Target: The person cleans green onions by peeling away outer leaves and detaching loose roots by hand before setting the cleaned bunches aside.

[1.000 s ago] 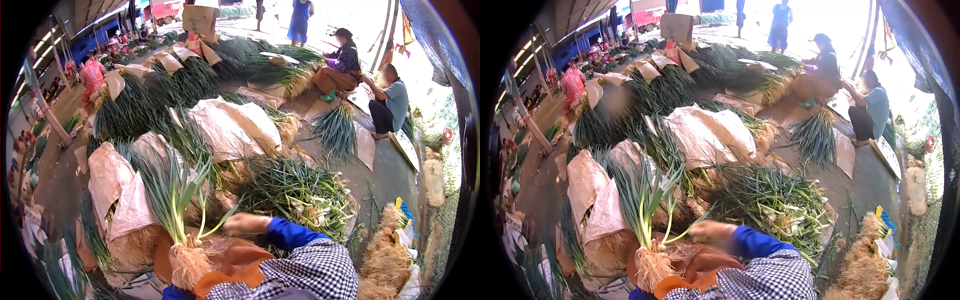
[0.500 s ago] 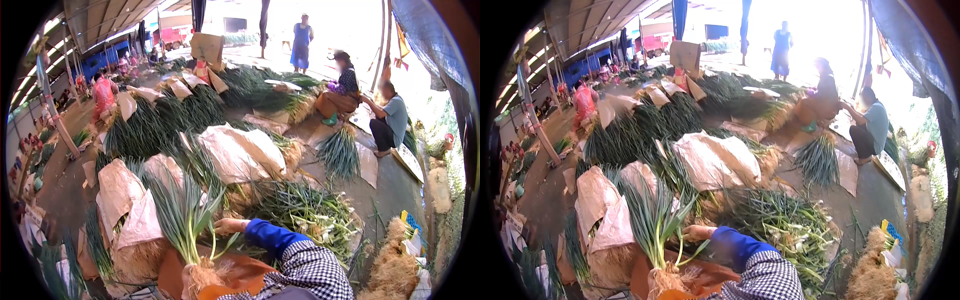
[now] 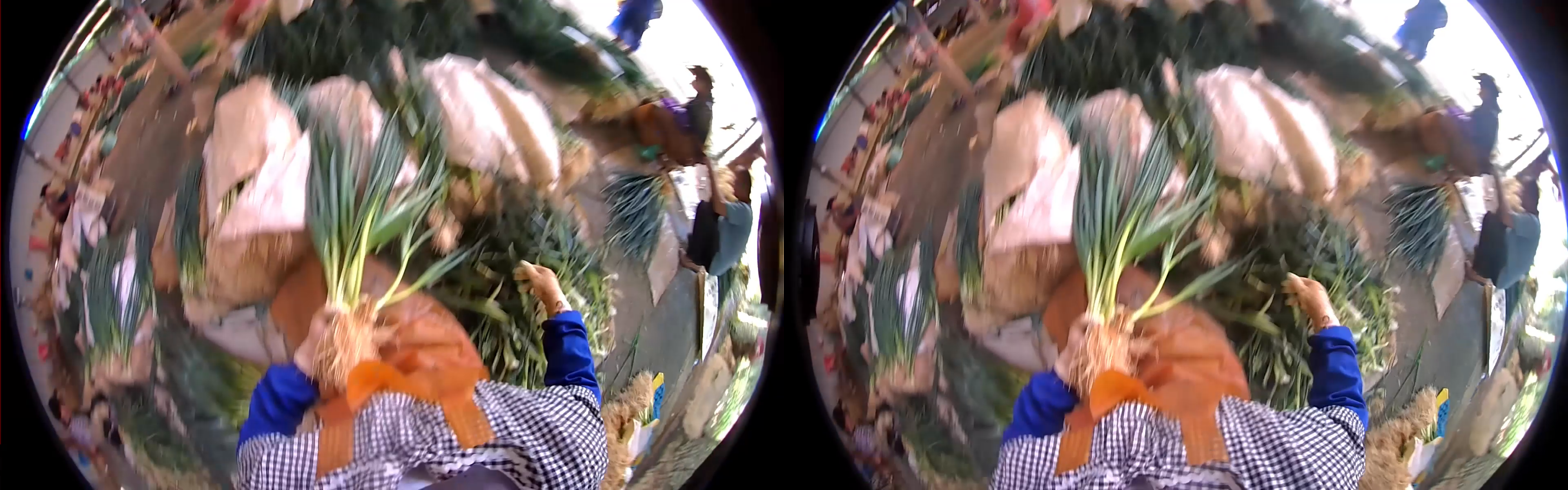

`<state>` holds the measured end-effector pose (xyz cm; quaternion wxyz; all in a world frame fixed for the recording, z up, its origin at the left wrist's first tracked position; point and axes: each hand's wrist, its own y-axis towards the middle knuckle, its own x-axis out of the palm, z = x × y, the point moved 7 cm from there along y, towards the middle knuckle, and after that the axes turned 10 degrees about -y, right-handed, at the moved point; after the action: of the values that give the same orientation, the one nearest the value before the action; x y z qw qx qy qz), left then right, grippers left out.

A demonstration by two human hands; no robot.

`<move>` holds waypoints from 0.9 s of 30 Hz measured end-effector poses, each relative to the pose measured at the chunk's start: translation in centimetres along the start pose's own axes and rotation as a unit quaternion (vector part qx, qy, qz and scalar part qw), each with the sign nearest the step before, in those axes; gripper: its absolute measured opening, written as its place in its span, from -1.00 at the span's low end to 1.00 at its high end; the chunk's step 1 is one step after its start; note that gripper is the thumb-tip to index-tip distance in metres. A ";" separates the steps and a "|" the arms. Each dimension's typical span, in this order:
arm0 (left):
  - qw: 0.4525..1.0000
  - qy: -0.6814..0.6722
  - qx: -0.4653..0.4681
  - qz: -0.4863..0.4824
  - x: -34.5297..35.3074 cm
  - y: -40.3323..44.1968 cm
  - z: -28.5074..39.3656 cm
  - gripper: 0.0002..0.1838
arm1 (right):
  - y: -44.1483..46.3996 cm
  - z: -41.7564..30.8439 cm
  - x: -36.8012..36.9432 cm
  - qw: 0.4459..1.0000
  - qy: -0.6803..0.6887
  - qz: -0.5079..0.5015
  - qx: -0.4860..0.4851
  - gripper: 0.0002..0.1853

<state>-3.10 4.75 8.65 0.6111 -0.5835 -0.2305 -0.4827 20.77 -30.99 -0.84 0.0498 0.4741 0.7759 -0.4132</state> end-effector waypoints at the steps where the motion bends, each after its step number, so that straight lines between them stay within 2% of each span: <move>1: 1.000 -0.005 -0.007 0.012 -0.7 0.0 -0.2 -0.49 | -1.9 -1.9 6.1 0.988 0.036 -0.152 -0.005 -0.48; 2: 1.000 -0.012 -0.018 0.015 -1.4 0.3 -0.3 -0.49 | -3.3 -3.3 11.0 0.963 0.123 -0.237 -0.028 -0.45; 4: 0.997 -0.056 -0.053 0.010 -4.2 0.8 -0.9 -0.49 | -1.9 -3.4 19.5 0.858 0.372 -0.353 -0.025 -0.35; 5: 0.995 -0.092 -0.041 0.022 -2.9 0.6 -1.0 -0.53 | -2.5 -6.5 21.2 0.852 0.381 -0.354 -0.059 -0.33; 6: 0.992 -0.117 -0.043 0.023 -3.0 0.7 -1.1 -0.54 | -2.7 -8.2 22.5 0.813 0.473 -0.325 -0.101 -0.35; 8: 0.984 -0.156 -0.069 0.051 -3.8 0.0 -2.0 -0.53 | -2.5 -13.2 24.2 0.764 0.517 -0.379 -0.076 -0.36; 10: 0.985 -0.151 -0.084 0.021 -2.2 -1.0 -2.8 -0.51 | -3.4 -17.5 24.4 0.694 0.592 -0.410 -0.026 -0.51; 12: 0.995 -0.081 -0.047 0.019 -2.1 -1.6 -2.7 -0.52 | -4.9 -21.6 23.9 0.759 0.540 -0.354 -0.080 -0.59; 13: 0.992 -0.104 -0.069 0.002 -1.7 -1.9 -2.9 -0.49 | -5.3 -22.8 24.2 0.775 0.520 -0.336 -0.127 -0.60; 14: 0.988 -0.143 -0.034 0.040 -2.1 -1.6 -3.0 -0.54 | -4.4 -23.8 25.9 0.720 0.574 -0.356 -0.159 -0.64; 16: 0.990 -0.136 -0.022 -0.017 -2.9 -0.4 -2.9 -0.57 | -6.4 -25.0 26.1 0.786 0.534 -0.279 -0.140 -0.67; 17: 0.988 -0.145 0.001 -0.046 -3.4 0.0 -3.0 -0.55 | -4.6 -24.5 27.1 0.800 0.505 -0.266 -0.185 -0.68; 18: 0.989 -0.148 0.016 -0.016 -3.5 -0.3 -3.1 -0.54 | -5.2 -25.3 26.5 0.804 0.491 -0.276 -0.193 -0.67; 20: 0.981 -0.186 0.031 -0.053 -2.2 -0.9 -2.5 -0.54 | -4.5 -26.0 25.9 0.807 0.459 -0.266 -0.260 -0.66; 22: 0.982 -0.175 0.040 -0.060 -2.8 -1.0 -2.3 -0.51 | -5.7 -27.0 24.2 0.834 0.420 -0.234 -0.271 -0.61; 24: 0.985 -0.156 0.058 -0.042 -1.5 -1.5 -2.4 -0.54 | -6.4 -28.3 24.0 0.832 0.373 -0.202 -0.358 -0.57; 26: 0.971 -0.164 0.090 -0.146 2.2 -1.8 -1.7 -0.51 | -6.5 -30.3 22.4 0.854 0.256 -0.151 -0.428 -0.61; 27: 0.963 -0.167 0.102 -0.184 3.9 -2.3 -1.1 -0.51 | -7.3 -32.2 20.7 0.843 0.242 -0.125 -0.465 -0.61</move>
<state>-3.72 2.85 12.80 0.5206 -0.5384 -0.4805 -0.4563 13.98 4.01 14.82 0.0230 0.3793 0.9171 0.1206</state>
